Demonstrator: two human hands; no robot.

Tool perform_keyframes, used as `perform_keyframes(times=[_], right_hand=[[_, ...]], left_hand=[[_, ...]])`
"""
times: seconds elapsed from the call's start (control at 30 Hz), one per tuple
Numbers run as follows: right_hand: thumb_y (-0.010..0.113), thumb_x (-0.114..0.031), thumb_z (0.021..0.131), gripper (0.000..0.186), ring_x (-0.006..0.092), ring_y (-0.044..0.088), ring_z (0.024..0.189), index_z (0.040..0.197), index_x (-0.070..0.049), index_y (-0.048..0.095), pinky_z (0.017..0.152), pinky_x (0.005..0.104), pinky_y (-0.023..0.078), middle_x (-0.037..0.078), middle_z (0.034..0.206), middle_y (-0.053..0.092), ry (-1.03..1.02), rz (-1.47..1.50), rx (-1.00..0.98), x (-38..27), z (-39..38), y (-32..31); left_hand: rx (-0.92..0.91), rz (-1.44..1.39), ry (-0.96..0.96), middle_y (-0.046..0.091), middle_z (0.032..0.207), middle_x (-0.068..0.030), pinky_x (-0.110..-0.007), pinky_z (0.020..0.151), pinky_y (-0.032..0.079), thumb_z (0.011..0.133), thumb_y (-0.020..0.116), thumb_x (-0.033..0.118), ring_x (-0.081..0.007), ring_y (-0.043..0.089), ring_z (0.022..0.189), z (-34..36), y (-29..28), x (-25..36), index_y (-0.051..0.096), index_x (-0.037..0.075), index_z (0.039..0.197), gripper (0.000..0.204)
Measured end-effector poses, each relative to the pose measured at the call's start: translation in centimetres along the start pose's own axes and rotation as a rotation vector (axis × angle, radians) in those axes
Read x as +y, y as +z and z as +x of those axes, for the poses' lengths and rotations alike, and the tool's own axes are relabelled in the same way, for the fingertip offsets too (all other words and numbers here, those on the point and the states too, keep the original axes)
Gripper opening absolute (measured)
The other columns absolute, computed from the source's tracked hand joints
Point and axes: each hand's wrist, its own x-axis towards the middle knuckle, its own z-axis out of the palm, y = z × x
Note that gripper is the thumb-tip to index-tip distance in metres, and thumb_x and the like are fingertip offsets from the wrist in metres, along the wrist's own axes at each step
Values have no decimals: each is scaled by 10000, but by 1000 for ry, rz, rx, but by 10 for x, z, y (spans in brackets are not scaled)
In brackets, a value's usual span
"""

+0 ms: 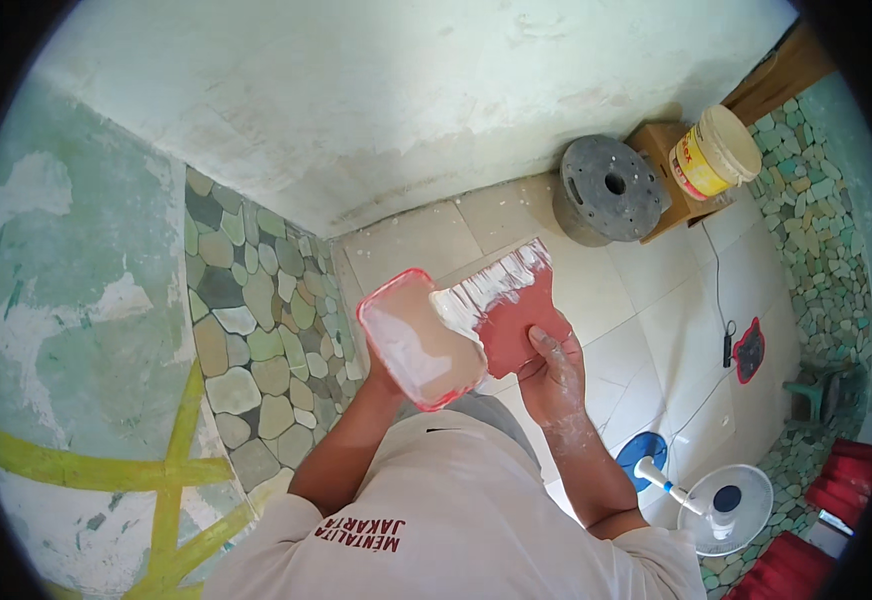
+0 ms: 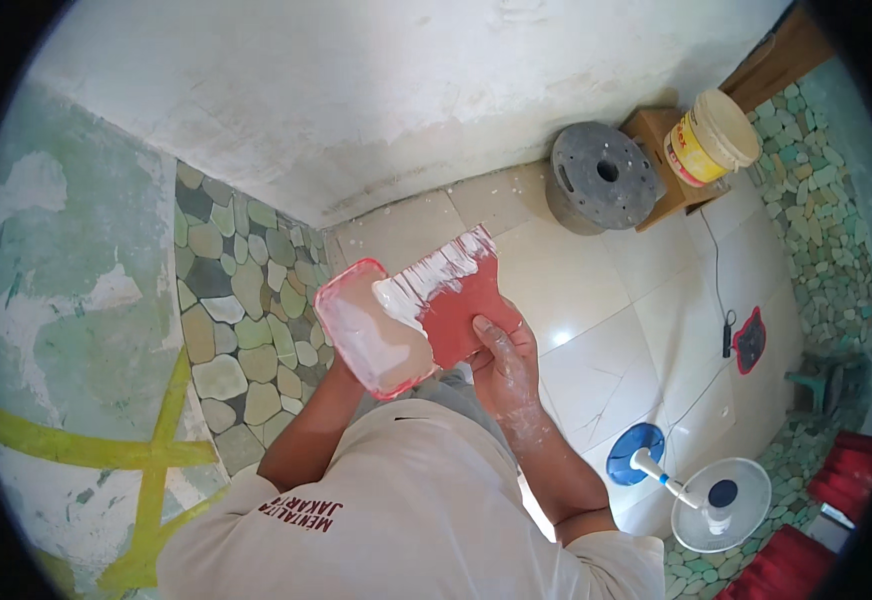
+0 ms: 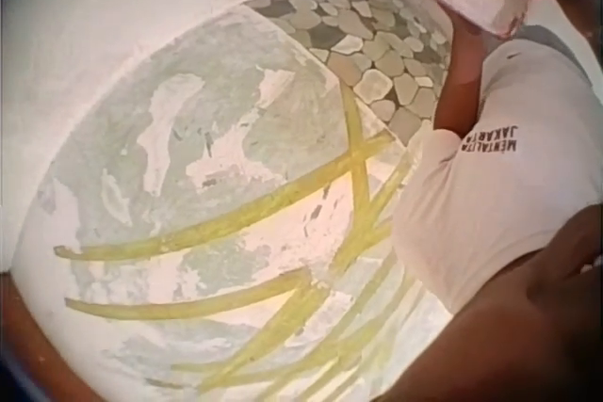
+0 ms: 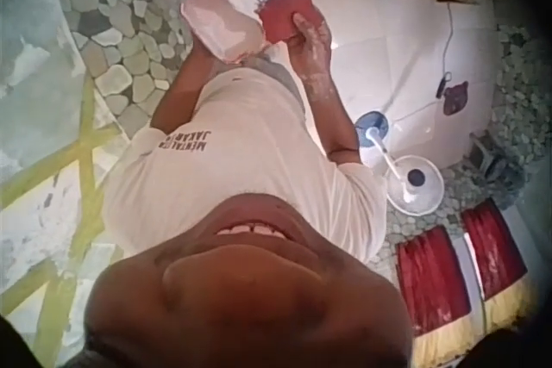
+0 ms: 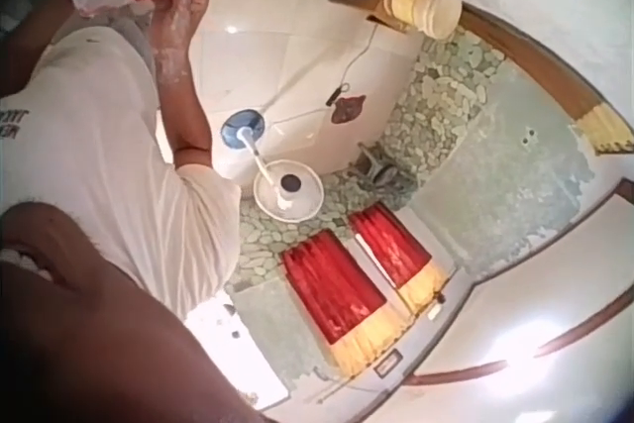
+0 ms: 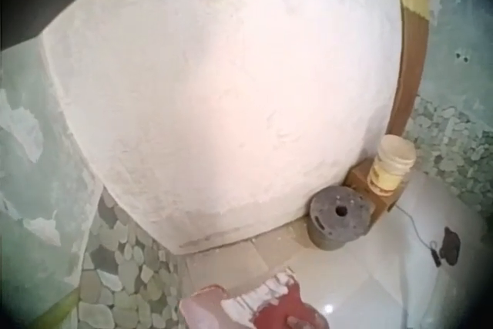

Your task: Using a putty knife and wall compound to patch holes or imperfections in a wall.

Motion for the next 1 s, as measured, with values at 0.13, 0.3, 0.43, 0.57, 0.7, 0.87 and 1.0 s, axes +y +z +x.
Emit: perform_keyframes(times=[0.13,0.3,0.43,0.57,0.7,0.87,1.0], right_hand=[[567,-38,911,358,189,644,992,1264,-18,510,822,350,551,95,1140,637,63,74,-29,3,10,-14],[588,-27,893,379,175,643,987,1265,-30,516,817,334,541,86,1133,642,155,94,-58,21,26,-12],[605,-25,885,395,172,632,1011,1272,-34,525,847,337,527,73,1138,643,296,141,-138,48,45,5],[603,-22,888,365,176,614,1052,1250,-34,555,889,361,509,72,1162,638,338,196,-139,83,76,24],[591,-34,897,358,187,623,1043,1253,-36,549,867,360,519,80,1158,639,307,199,-114,116,122,63],[555,-32,908,344,216,641,1028,1252,-30,541,835,362,536,97,1152,640,166,244,-10,136,192,73],[552,-17,904,343,218,639,1034,1246,-28,546,831,361,536,93,1152,641,142,291,-61,175,235,79]], left_hand=[[-86,-228,-202,573,1243,-125,-483,928,491,949,453,456,-292,589,1105,-22,-21,5,434,105,1362,543],[101,-111,-244,529,1267,-123,-363,917,486,953,483,403,-215,552,1125,-22,-25,21,428,46,1331,523],[-4,423,-84,496,1319,-128,-372,971,459,943,486,434,-221,523,1166,-2,-61,27,402,46,1362,577],[-230,106,-134,491,1327,-110,-378,977,456,957,468,417,-238,523,1167,38,-62,53,383,63,1381,558],[143,-322,-451,496,1343,-121,-447,1004,434,957,456,458,-277,525,1188,61,-185,70,400,88,1385,568],[-443,-522,-342,474,1387,-159,-550,1053,365,931,454,524,-348,486,1248,134,-189,110,403,116,1408,630],[-537,-533,-383,478,1385,-165,-572,1065,348,924,450,547,-363,483,1251,162,-217,151,410,121,1406,645]])
